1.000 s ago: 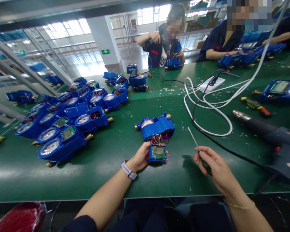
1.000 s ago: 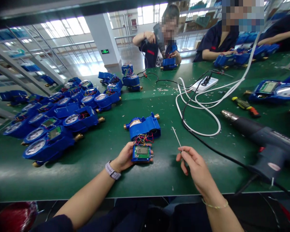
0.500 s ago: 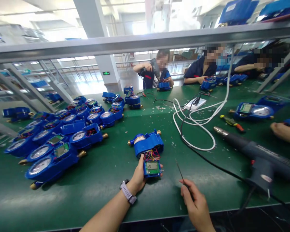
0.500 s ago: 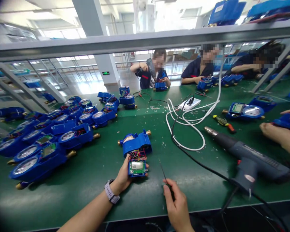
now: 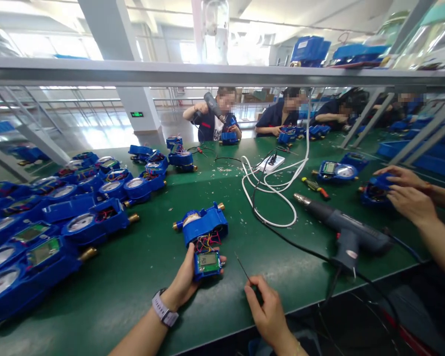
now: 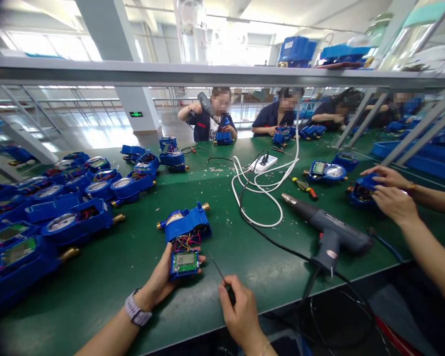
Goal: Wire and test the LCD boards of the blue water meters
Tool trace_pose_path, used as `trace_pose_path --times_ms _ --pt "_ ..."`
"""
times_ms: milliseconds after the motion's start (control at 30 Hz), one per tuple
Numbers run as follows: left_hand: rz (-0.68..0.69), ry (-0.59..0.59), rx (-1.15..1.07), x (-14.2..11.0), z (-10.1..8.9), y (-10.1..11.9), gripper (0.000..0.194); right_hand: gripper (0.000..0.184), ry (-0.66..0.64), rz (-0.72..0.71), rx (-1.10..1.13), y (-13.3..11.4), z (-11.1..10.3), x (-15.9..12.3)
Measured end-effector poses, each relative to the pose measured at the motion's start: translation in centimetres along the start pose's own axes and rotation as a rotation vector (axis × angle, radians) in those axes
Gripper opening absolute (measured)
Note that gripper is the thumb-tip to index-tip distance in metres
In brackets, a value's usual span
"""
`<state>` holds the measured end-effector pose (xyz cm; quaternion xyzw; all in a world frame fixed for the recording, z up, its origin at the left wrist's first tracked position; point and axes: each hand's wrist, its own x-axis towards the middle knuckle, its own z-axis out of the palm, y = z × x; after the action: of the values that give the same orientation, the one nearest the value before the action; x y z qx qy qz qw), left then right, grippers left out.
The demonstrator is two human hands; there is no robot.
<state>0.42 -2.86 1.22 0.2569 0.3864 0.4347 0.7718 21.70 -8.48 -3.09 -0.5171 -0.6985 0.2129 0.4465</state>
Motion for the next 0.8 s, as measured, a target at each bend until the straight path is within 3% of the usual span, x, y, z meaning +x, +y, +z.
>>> trace_pose_path --times_ms 167,267,333,500,600,800 --pt "-0.02 -0.191 0.054 -0.6 -1.9 0.2 0.089 0.022 0.033 0.007 -0.023 0.2 0.0 -0.3" --pt "0.001 -0.268 0.203 -1.1 -2.4 0.4 0.079 0.03 0.041 0.009 -0.038 0.3 -0.1 -0.4" --pt "-0.014 -0.24 0.297 -1.2 -2.5 0.4 0.073 0.034 0.037 -0.005 -0.06 0.4 -0.2 -0.4" --pt "-0.003 -0.047 0.469 -0.9 -2.2 -0.1 0.065 0.044 0.072 -0.083 -0.077 0.2 -0.5 0.2" --pt "0.023 -0.012 0.548 -0.8 -2.0 -0.3 0.059 0.048 0.069 -0.103 -0.025 0.0 -0.6 0.5" --pt "0.066 0.03 0.616 -0.6 -1.5 -0.6 0.062 0.043 0.041 0.05 0.024 -0.3 0.2 -0.9"
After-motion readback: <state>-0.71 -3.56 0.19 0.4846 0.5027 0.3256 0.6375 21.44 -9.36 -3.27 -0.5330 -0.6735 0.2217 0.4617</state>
